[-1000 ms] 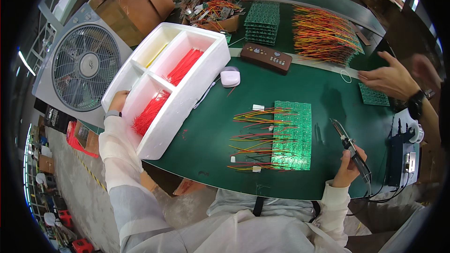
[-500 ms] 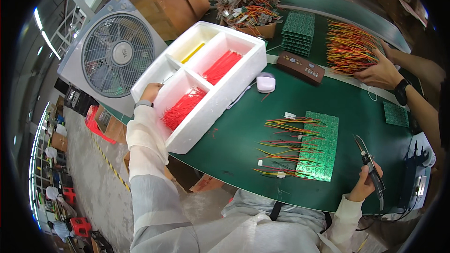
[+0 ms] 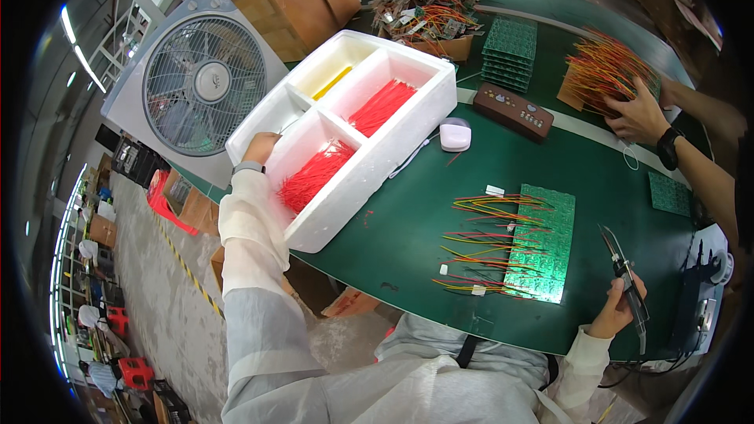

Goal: The person solders wires onto circuit boards using a soldering iron and takes wires from a foam container by hand.

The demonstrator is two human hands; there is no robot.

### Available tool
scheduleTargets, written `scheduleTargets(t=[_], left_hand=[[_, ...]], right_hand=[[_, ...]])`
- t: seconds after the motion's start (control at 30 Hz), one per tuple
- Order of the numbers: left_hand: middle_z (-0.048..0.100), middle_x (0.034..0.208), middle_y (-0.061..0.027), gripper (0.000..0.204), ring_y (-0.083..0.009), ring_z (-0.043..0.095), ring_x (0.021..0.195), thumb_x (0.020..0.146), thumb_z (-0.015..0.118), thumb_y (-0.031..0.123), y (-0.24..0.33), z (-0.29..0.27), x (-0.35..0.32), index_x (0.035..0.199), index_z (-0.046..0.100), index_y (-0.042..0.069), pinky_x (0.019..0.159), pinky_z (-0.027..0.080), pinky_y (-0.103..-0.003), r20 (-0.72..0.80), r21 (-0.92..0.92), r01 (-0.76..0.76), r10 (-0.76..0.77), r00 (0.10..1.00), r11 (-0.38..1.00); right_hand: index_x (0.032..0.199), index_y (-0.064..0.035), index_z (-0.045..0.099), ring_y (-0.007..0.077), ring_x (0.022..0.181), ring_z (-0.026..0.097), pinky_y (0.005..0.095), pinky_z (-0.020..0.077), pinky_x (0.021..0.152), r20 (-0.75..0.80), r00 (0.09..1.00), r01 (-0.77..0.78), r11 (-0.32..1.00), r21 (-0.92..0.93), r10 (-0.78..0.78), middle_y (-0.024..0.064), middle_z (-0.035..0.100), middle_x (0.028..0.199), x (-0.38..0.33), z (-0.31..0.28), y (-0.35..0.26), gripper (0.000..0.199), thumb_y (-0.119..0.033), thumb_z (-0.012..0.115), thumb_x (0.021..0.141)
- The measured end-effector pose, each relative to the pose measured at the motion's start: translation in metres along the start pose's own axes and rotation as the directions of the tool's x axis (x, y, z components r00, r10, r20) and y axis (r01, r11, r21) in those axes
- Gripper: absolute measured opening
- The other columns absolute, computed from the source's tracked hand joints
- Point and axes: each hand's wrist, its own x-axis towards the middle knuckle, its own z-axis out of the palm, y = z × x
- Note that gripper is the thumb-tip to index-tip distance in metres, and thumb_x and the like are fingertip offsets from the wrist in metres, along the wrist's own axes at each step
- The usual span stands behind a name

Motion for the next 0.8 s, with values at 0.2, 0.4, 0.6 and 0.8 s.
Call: scheduleTargets(t=[0.2,0.4,0.6,0.8], left_hand=[[0.062,0.079,-0.0169,0.028,-0.0265,0.058,0.072,0.075,0.053,0.021,-0.007,-0.003,0.002,0.085,0.062,-0.003,0.068,0.042,-0.031,0.001,0.078,-0.044,0.044,0.999,0.996],[0.063,0.081,-0.0165,0.028,-0.0261,0.059,0.074,0.074,0.053,0.021,0.0,-0.001,-0.002,0.086,0.063,-0.002,0.07,0.043,-0.03,0.025,0.019,-0.013,0.013,1.0,1.0],[0.063,0.081,-0.0158,0.032,-0.0226,0.059,0.072,0.066,0.062,0.023,0.02,-0.009,-0.003,0.085,0.064,-0.003,0.068,0.045,-0.031,0.075,0.121,-0.014,0.005,0.997,0.993],[0.064,0.077,-0.0119,0.027,-0.0191,0.059,0.066,0.065,0.062,0.018,0.004,-0.023,-0.001,0.085,0.064,-0.001,0.065,0.045,-0.03,0.142,0.16,0.01,-0.033,0.989,0.987]], right_hand=[[0.102,-0.0029,0.05,0.0053,0.062,0.041,0.0173,0.0336,0.055,0.014,1.0,0.018,0.999,-0.036,-0.018,0.0009,0.049,0.075,0.0,-0.001,-0.002,0.023,-0.014,0.053,0.082],[0.102,-0.0026,0.05,0.0055,0.062,0.041,0.0176,0.0338,0.055,0.041,0.999,0.023,0.999,-0.041,-0.021,0.0009,0.049,0.075,0.001,-0.007,-0.001,0.024,-0.014,0.053,0.082],[0.102,-0.002,0.047,0.008,0.069,0.043,0.0198,0.036,0.061,0.03,1.0,-0.004,1.0,0.018,0.004,0.0033,0.048,0.084,0.001,-0.004,-0.001,0.023,-0.011,0.054,0.081],[0.101,-0.0007,0.046,0.0116,0.079,0.046,0.0236,0.0381,0.072,0.068,0.998,-0.015,0.998,0.055,0.011,0.0059,0.047,0.091,0.0,0.0,0.0,0.022,-0.007,0.053,0.081]])
